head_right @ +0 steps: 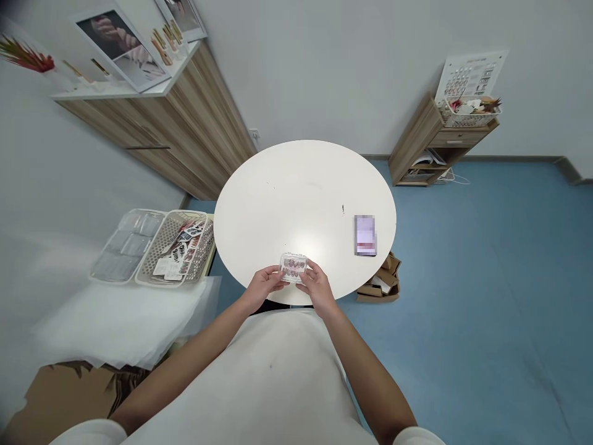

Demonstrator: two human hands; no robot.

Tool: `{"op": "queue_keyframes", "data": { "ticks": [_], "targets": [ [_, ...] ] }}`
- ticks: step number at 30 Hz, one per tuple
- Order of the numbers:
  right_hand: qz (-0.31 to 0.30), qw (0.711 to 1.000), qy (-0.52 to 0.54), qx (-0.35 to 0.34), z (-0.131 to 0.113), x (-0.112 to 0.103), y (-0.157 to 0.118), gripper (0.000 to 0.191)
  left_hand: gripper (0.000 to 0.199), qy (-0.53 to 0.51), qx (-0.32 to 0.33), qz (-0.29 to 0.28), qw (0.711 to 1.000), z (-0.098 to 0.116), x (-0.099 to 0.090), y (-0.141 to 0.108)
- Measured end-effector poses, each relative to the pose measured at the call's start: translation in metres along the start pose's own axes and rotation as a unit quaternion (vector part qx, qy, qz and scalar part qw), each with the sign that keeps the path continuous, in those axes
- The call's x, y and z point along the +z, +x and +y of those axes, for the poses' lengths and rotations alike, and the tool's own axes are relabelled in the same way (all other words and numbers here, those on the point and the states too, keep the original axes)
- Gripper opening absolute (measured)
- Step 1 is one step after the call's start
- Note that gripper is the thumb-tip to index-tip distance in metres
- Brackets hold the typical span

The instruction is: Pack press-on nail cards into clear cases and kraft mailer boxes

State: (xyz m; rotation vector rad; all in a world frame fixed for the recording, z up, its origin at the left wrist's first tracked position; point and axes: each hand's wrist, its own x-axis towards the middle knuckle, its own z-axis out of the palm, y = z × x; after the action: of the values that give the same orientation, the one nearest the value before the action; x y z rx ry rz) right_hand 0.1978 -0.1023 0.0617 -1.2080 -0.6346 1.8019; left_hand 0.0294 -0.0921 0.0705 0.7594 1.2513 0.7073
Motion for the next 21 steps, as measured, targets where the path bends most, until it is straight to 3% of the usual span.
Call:
{"op": "queue_keyframes", "data": {
  "ticks": [5,12,17,21],
  "targets": [
    [0.006,0.997,-0.072,0.013,0.004,-0.001,0.006,0.062,0.046,0.042,0.015,0.017,0.999,-0.011,-0.007,0.005],
    [0.025,0.992,-0.115,0.045,0.016,0.010,0.021,0.057,0.043,0.073,0.024,-0.002,0.997,-0.025,-0.030,0.010],
    [0.040,0.982,-0.179,0.039,0.027,0.030,0.038,0.058,0.043,0.138,0.028,0.007,0.990,-0.030,-0.053,0.019],
    [0.080,0.977,-0.195,0.041,0.036,0.058,0.056,0.060,0.045,0.097,0.036,0.048,0.993,-0.033,-0.078,0.027]
  ]
}}
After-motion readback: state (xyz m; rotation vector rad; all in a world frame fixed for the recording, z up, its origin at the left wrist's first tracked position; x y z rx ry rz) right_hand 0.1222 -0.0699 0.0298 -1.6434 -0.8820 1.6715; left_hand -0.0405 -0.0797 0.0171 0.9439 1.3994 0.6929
